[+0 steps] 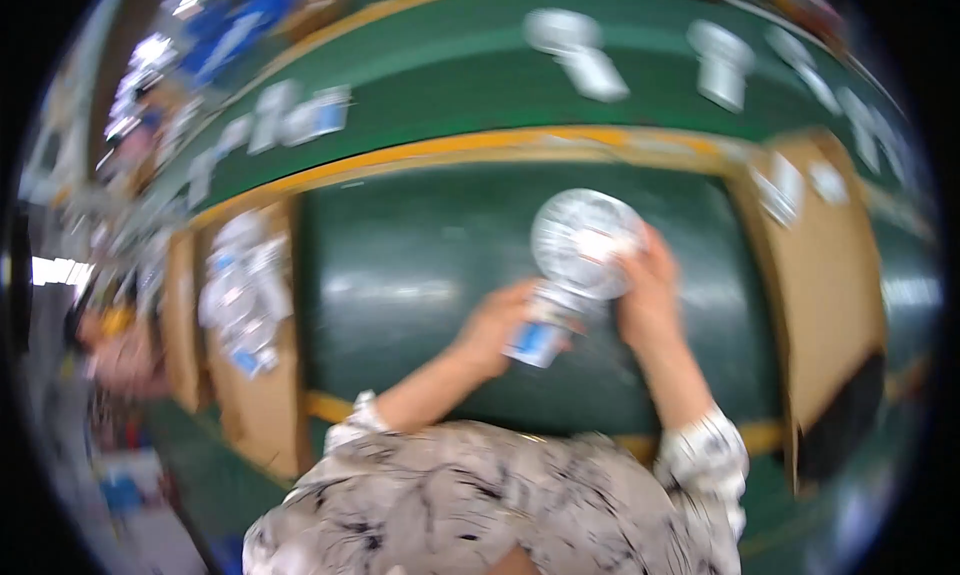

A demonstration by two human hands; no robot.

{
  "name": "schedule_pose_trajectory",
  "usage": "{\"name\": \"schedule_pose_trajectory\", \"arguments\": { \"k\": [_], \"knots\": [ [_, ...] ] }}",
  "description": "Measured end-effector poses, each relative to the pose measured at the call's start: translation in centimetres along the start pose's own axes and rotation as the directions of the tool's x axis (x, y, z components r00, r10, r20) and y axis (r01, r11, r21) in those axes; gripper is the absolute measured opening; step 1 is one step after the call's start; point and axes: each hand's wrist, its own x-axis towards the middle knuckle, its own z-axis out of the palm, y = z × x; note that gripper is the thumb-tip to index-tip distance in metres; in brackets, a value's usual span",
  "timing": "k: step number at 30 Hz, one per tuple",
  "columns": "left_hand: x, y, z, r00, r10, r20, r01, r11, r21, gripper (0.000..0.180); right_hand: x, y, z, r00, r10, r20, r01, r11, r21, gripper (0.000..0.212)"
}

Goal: The person assembles portable electric fans by fitting the internal components into the handle housings, snapping the outer plastic casings into place, testing the fans by pressing their power buttons, and placing the assembled units onto the conveyor belt.

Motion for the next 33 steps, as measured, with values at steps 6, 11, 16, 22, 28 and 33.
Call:
{"name": "schedule_pose_trajectory", "arguments": {
  "k": [6,11,16,22,28,33],
  "knots": [
    [2.4,-2.2,0.0,0.996,0.069,0.052,-0.083,0.936,0.343,0.019,-0.4,0.0,-3.0,0.988,0.072,-0.137,-0.092,0.985,-0.148,0.04],
    [0.8,-2.6,-1.0,0.981,0.193,0.0,-0.182,0.926,0.332,0.019,0.2,1.2,-1.7,0.993,0.104,-0.054,-0.112,0.98,-0.163,0.04],
    [0.8,-2.0,-1.3,0.982,0.19,0.011,-0.182,0.923,0.338,0.018,0.7,1.5,-1.6,0.994,0.107,-0.028,-0.11,0.98,-0.168,0.043],
    [0.9,-1.4,-1.7,0.967,0.212,-0.144,-0.182,0.963,0.198,0.016,-1.4,0.2,1.8,0.894,-0.341,0.292,0.427,0.448,-0.786,0.049],
    [1.8,-2.6,-3.5,0.917,0.279,-0.285,-0.218,0.949,0.228,0.017,-3.5,1.6,3.8,0.762,-0.233,0.604,0.645,0.195,-0.738,0.026],
    [1.8,-2.6,-3.2,0.918,0.216,-0.332,-0.169,0.972,0.166,0.018,-3.1,2.2,3.8,0.738,-0.253,0.626,0.666,0.123,-0.736,0.023]
  ]
}}
